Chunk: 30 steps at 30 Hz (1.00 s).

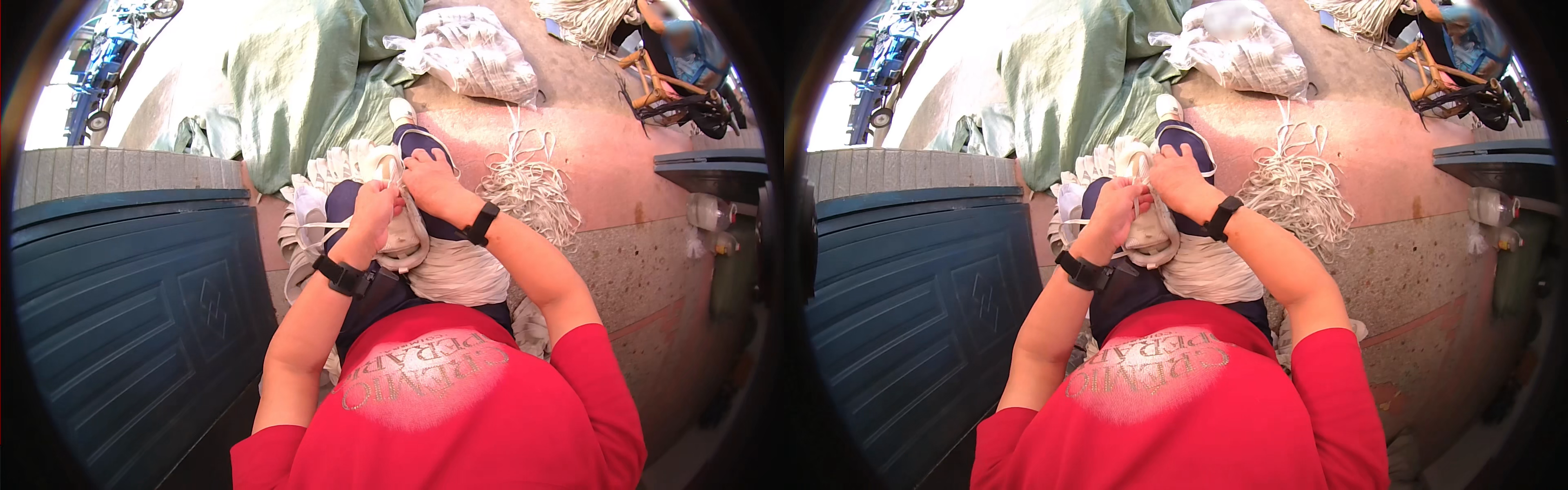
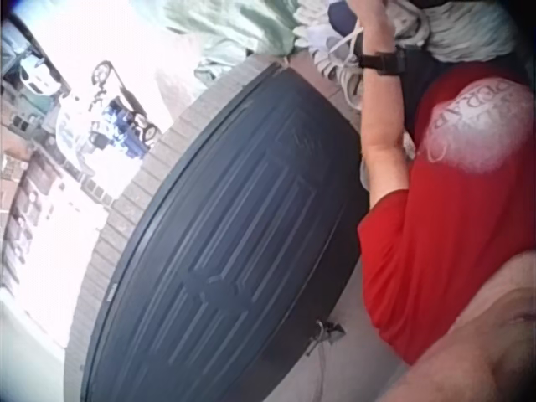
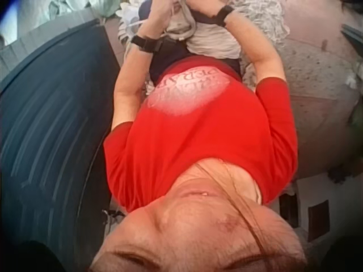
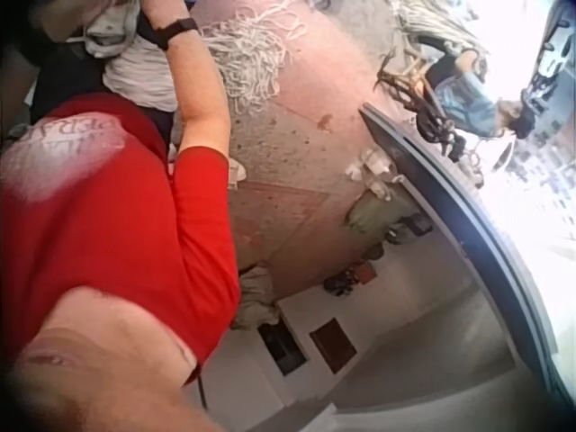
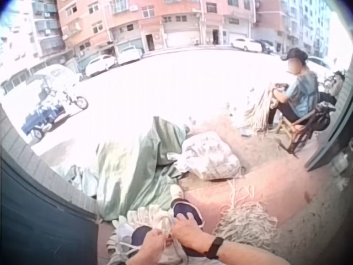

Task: The user is bundling pairs of shoe components using long white cords.

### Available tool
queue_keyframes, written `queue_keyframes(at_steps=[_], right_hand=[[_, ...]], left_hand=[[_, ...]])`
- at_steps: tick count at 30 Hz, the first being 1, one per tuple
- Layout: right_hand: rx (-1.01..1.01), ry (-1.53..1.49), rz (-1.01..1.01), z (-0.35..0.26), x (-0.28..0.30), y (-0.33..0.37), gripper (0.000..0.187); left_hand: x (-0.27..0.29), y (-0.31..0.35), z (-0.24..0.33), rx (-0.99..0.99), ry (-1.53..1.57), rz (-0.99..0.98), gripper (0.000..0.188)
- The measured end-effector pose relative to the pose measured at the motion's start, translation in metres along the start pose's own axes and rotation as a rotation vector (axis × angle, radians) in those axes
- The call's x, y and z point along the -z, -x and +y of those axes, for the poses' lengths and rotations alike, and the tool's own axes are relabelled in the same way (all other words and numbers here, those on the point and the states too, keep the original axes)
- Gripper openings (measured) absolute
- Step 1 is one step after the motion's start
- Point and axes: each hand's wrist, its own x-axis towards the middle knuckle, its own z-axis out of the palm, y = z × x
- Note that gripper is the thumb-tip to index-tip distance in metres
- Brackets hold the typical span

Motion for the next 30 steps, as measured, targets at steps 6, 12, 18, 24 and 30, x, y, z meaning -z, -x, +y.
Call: queue_keyframes(at_steps=[6, 12, 18, 24, 30], right_hand=[[0.075, 0.097, 0.033, -0.01, -0.002, -0.007, 0.006], [-0.114, 0.067, -0.126, -0.005, 0.006, 0.009, 0.018], [-0.157, -0.176, -0.334, -0.018, 0.019, -0.005, 0.04], [-0.139, -0.216, -0.325, 0.008, 0.006, 0.004, 0.019], [-0.137, -0.326, -0.154, -0.004, -0.016, 0.01, 0.014]], left_hand=[[0.009, 0.007, -0.004, -0.064, 0.099, -0.021, 0.017], [0.02, 0.032, 0.033, -0.307, -0.455, 0.157, 0.043], [0.027, 0.005, 0.013, -0.522, -0.977, 0.248, 0.019], [-0.007, -0.011, 0.007, -0.483, -1.439, 0.178, 0.023], [-0.01, 0.001, -0.001, -0.486, -1.558, 0.186, 0.022]])
